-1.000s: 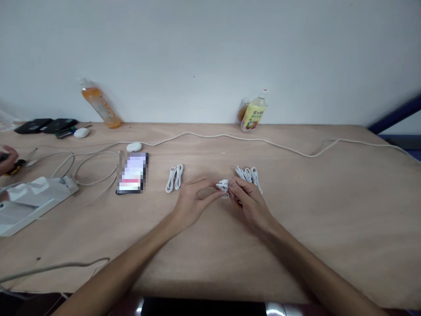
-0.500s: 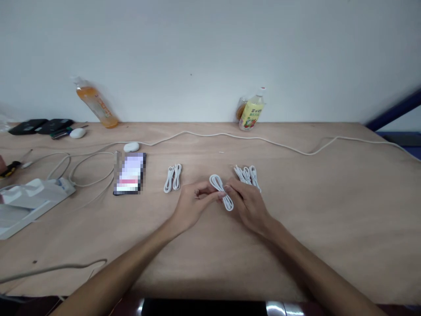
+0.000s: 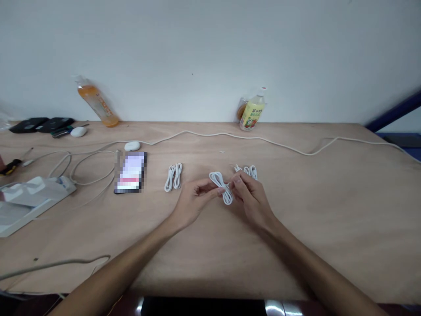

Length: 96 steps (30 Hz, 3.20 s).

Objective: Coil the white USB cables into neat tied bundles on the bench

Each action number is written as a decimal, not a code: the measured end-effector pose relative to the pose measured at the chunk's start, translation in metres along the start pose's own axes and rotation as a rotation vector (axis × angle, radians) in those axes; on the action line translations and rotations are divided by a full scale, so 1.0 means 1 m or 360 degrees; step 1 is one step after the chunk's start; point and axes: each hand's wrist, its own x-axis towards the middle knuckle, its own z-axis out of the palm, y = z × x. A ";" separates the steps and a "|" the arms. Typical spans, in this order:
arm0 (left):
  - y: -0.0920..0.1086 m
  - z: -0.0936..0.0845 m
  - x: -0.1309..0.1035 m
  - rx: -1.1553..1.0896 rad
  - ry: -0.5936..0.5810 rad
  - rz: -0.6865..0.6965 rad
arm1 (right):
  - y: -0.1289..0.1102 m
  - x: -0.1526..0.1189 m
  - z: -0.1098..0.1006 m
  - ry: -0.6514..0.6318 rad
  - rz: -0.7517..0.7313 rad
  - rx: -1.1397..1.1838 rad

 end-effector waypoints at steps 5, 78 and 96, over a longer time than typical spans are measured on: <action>-0.001 -0.002 0.001 0.0049 0.0021 0.0009 | -0.001 0.005 -0.001 -0.0156 0.0350 0.0404; -0.009 -0.007 0.005 -0.0304 -0.0110 -0.0280 | 0.003 0.003 0.003 0.0028 0.0089 0.0294; -0.011 -0.003 0.000 0.0130 0.0024 -0.0085 | 0.006 0.004 0.003 0.0111 0.0079 0.0299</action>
